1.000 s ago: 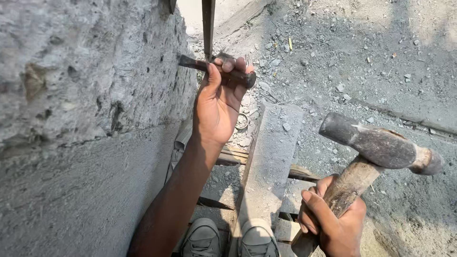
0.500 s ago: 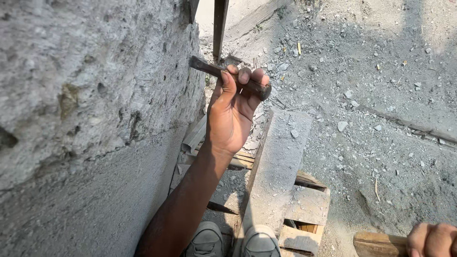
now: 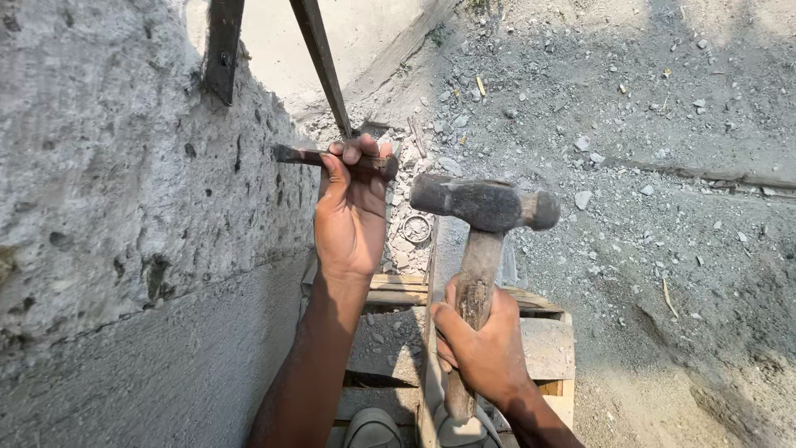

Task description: The person uses a hammer and a chisel to chip away at a concrete wall, holding the chisel against the surface and striking it repeatedly.

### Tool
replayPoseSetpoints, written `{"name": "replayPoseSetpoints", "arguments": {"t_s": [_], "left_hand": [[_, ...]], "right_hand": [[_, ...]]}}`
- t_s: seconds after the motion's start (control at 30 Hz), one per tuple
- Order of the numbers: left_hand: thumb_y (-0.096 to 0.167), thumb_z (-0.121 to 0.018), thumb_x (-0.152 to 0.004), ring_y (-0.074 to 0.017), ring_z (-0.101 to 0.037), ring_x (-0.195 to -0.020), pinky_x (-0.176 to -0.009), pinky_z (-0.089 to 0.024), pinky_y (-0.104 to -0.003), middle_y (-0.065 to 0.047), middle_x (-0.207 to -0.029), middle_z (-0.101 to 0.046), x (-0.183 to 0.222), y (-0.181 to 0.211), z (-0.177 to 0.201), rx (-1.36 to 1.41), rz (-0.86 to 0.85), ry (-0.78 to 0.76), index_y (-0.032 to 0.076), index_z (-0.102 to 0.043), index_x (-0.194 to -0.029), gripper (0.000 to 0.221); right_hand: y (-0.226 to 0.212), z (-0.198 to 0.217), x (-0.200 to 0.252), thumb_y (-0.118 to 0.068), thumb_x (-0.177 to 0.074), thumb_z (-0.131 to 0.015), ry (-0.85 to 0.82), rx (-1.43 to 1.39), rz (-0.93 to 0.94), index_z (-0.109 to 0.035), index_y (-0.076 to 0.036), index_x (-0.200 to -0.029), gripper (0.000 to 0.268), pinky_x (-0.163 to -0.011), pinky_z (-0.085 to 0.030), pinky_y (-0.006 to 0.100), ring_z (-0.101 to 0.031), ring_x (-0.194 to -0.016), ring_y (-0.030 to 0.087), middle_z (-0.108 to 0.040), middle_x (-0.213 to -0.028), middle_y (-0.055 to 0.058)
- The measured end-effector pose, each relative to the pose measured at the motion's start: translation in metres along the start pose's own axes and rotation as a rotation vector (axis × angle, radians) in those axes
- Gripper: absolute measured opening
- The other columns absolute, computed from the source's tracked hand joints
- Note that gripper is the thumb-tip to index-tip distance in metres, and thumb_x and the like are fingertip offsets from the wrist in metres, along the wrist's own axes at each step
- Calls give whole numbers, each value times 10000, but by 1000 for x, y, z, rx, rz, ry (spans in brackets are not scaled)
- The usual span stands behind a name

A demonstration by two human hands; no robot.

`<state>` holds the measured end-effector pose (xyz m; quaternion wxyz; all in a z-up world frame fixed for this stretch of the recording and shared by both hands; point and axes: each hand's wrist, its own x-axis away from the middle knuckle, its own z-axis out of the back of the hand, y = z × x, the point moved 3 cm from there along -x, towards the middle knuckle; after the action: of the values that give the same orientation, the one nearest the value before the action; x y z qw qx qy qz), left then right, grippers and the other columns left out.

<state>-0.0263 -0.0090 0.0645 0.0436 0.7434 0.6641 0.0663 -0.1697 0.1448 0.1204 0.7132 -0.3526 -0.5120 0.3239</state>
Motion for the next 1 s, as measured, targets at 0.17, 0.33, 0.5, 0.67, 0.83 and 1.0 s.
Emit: {"name": "replayPoseSetpoints", "arguments": {"t_s": [0.17,0.33,0.5,0.67,0.83,1.0], "left_hand": [[217,-544,-1095,-234,-631,-1204,-1137,-553,-407,-72,-1125,-623,-5,15,12,105,8,29,64,-553,-1115,155],[216,-557,-1118,-294,-623,-1203,-1076,-553,-383,-133,-1192,-635,-1,20,8,69,19,-50,62,-565,-1128,155],[168,-577,-1073,-255,-600,-1252,-1223,-510,-412,-137,-1239,-610,4,-1,16,62,6,96,7,-552,-1074,163],[178,-569,-1079,-245,-609,-1211,-1172,-505,-399,-103,-1138,-626,23,-6,35,86,73,103,10,-560,-1081,169],[253,-531,-1047,-166,-600,-859,-948,-541,-375,-36,-873,-552,102,-30,31,-123,213,360,77,-519,-982,188],[316,-491,-1058,-110,-439,-630,-615,-442,-286,4,-742,-436,230,-49,78,-300,393,524,59,-540,-1078,263]], "right_hand": [[-49,69,58,133,-848,-581,222,-594,587,-403,-127,-870,316,-517,-422,290,-372,-475,78,-377,-637,-34],[-27,-39,1,-74,-947,-606,96,-615,630,-392,-157,-1001,236,-418,-498,290,-524,-475,110,-449,-646,3],[-5,21,14,-163,-826,-705,14,271,334,-666,-37,-936,172,-625,-540,368,-649,-649,138,-689,-723,30],[4,94,44,-196,-833,-731,100,251,-13,-681,-40,-823,164,-509,-507,348,-605,-504,143,-658,-591,75],[14,117,59,-129,-819,-766,160,9,-299,-636,-17,-853,175,-387,-434,342,-539,-425,145,-581,-579,61],[86,105,54,-36,-841,-667,-148,-263,-471,-539,-13,-918,152,-347,-322,342,-395,-383,141,-430,-542,37]]}}
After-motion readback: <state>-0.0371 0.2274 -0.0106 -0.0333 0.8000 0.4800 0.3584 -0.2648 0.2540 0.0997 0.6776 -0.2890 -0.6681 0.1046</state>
